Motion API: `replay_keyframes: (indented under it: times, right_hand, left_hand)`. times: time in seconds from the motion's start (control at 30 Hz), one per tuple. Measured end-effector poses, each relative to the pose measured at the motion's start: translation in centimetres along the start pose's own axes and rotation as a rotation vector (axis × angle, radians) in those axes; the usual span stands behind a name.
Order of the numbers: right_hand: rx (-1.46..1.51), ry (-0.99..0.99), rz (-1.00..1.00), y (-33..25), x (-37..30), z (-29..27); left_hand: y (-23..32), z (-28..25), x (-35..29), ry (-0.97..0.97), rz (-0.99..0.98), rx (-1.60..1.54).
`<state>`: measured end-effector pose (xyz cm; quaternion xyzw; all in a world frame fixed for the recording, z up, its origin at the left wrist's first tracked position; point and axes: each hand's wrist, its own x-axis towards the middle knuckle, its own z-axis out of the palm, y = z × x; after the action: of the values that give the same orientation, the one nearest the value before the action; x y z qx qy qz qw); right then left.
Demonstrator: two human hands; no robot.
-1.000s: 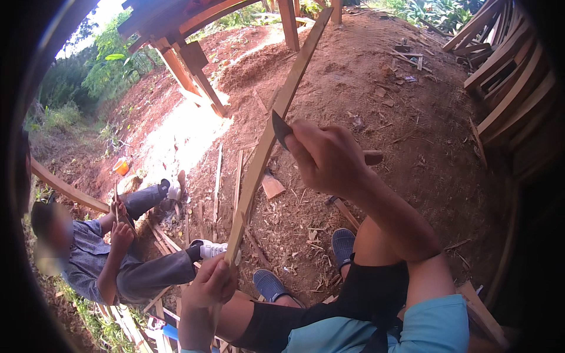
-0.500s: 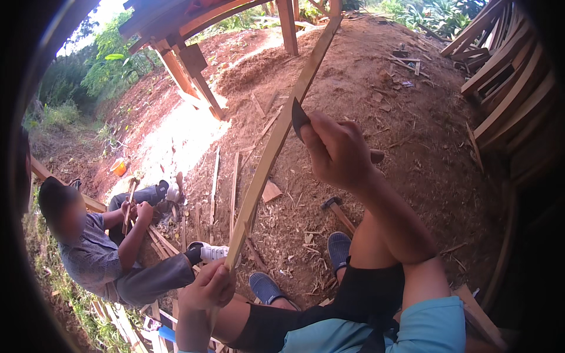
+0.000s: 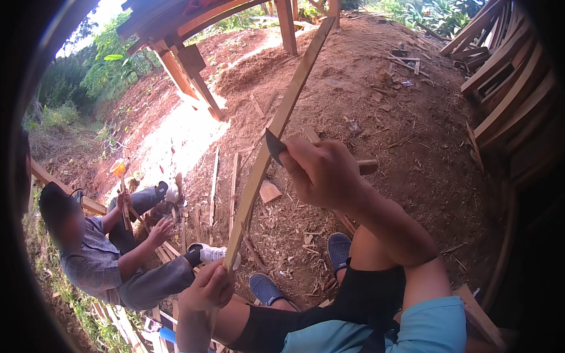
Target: The person sits on the ground and uses a knife to shave thin strips from a long wooden stick. They hold the stick with one hand and scrape the blade along its length to remove the outer layer, creating wood shavings.
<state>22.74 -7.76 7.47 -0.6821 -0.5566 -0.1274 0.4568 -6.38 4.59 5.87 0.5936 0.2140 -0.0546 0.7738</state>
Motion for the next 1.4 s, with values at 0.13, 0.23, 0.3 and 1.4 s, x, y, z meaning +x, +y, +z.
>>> replay_keyframes:
  times: [0.13, 0.23, 0.3, 1.4]
  right_hand:
    - [-0.030, -0.158, -0.097, -1.3, -1.0, 0.5]
    - [0.007, -0.059, -0.030, -0.2, -0.1, 0.9]
    - [-0.014, -0.017, 0.012, 0.5, 0.2, 0.4]
    - [0.950, -0.270, 0.729, -3.4, -0.3, 5.0]
  left_hand:
    - [0.0, 0.8, 0.3, 0.099, 0.007, 0.001]
    - [0.1, -0.2, 0.5, 0.003, 0.008, -0.047]
    - [0.1, -0.2, 0.1, -0.004, 0.017, -0.034]
    - [-0.7, 0.0, 1.8, 0.364, 0.134, 0.303]
